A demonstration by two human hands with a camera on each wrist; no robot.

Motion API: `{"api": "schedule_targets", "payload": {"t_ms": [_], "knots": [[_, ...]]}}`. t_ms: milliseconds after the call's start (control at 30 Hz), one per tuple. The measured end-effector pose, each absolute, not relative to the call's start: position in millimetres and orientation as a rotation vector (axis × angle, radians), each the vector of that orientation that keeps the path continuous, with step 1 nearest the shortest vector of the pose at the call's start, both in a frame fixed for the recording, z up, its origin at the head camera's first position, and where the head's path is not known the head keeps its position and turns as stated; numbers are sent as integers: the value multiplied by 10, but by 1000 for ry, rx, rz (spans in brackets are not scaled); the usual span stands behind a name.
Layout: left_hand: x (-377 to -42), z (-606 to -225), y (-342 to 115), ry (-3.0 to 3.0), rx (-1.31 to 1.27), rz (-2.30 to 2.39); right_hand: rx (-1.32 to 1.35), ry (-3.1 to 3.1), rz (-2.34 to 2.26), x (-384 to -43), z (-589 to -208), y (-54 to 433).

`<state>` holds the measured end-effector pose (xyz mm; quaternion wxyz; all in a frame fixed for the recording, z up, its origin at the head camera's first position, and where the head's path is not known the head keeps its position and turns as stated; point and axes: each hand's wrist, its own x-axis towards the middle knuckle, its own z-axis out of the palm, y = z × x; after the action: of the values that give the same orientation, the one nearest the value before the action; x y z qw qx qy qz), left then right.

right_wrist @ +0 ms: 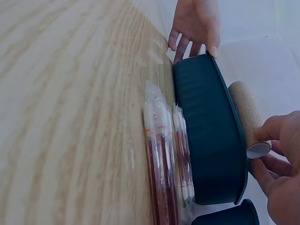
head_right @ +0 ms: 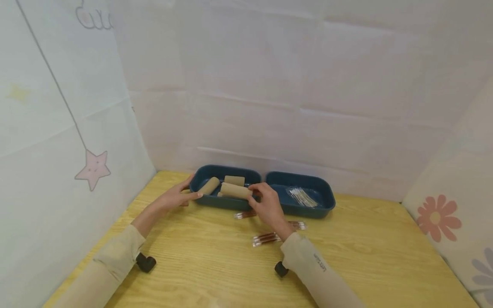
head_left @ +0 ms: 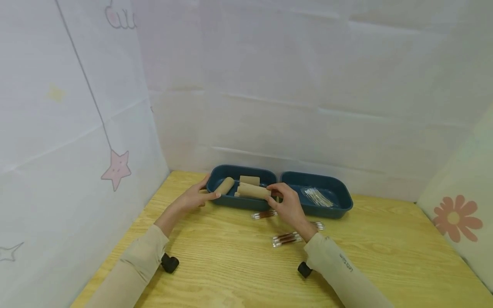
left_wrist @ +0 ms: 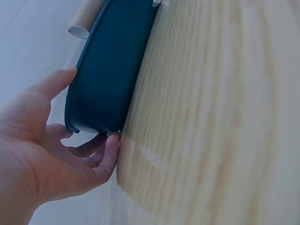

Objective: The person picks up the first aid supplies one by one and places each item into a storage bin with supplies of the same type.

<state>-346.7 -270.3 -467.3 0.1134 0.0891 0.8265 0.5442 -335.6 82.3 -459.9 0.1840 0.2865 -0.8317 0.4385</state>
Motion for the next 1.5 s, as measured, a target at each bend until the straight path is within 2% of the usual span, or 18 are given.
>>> {"api": "schedule_targets", "payload": {"t_ms": [600,900,1500], "knots": [[-3508,-4716,-2704,2410,272,1613,803,-2352,1273,-3398,-4642,786],[-3539,-4739,-2709,2417,251,1606,895,-2360,1224,-3418,-4651,804],[-3428,-4592,-2656,2512,205,1536,933,-2479,1193,-3262,-4496,1060]]}}
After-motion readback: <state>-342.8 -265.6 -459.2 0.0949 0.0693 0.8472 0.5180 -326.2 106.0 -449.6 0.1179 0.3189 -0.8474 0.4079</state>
